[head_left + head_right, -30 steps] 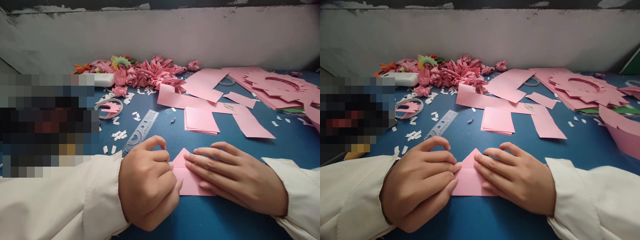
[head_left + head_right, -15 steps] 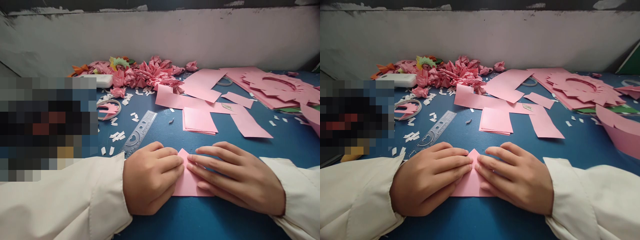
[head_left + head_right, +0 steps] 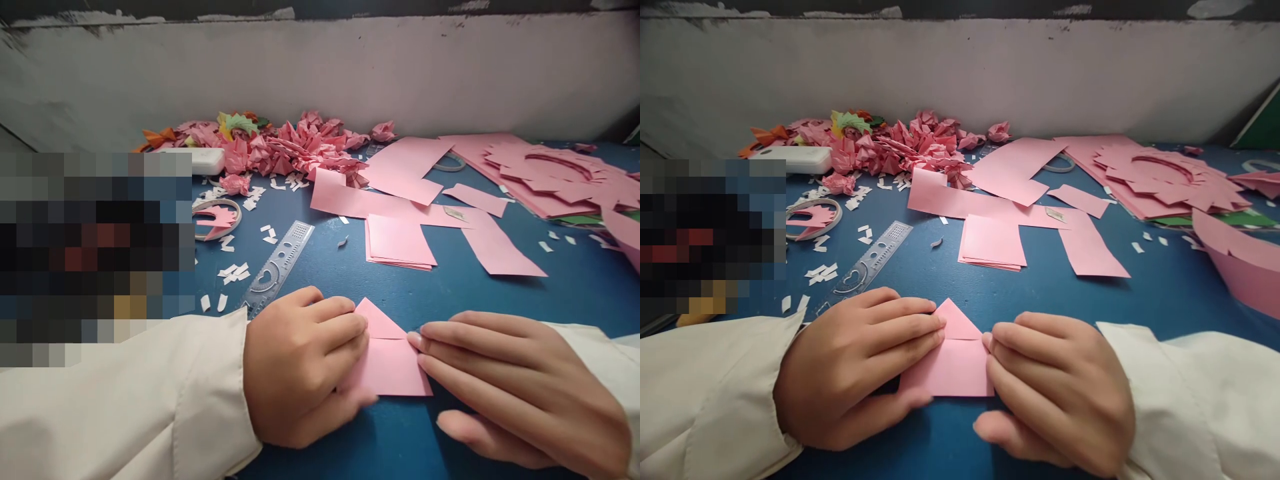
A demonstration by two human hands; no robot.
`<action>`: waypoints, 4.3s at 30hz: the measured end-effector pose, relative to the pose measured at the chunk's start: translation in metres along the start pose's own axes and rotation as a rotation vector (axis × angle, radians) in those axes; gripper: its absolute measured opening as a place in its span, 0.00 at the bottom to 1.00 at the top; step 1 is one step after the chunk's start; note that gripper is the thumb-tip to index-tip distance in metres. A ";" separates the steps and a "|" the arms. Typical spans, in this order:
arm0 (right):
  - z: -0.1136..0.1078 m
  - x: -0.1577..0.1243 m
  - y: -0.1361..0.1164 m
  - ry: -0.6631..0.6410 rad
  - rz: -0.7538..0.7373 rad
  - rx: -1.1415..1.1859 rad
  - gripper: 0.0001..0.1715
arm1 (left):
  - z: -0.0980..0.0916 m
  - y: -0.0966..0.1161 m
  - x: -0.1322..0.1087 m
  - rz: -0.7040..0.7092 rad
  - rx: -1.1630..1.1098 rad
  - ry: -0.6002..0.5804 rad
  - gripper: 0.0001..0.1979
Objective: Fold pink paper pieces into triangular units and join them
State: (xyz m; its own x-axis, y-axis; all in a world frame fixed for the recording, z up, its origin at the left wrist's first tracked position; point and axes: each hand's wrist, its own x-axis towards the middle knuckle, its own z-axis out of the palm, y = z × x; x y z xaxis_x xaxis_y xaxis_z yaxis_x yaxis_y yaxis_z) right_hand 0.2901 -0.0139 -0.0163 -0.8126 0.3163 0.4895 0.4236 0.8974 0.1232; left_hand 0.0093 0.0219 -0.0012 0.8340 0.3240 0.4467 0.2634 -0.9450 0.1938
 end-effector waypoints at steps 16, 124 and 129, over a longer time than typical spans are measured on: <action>0.011 0.017 0.005 0.064 0.114 0.189 0.06 | -0.001 0.006 0.000 -0.042 0.088 0.075 0.19; 0.013 0.020 0.007 -0.005 0.227 0.340 0.07 | -0.005 0.002 -0.002 -0.096 0.089 -0.103 0.15; 0.015 0.018 0.010 -0.026 0.336 0.358 0.09 | -0.007 -0.003 0.000 -0.227 -0.004 -0.150 0.15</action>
State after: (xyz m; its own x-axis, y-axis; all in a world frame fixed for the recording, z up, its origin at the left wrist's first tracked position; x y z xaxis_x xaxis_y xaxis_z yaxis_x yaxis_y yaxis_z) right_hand 0.2736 0.0058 -0.0191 -0.6662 0.6098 0.4293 0.5031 0.7924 -0.3448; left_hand 0.0055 0.0251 0.0048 0.8163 0.5170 0.2576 0.4500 -0.8488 0.2777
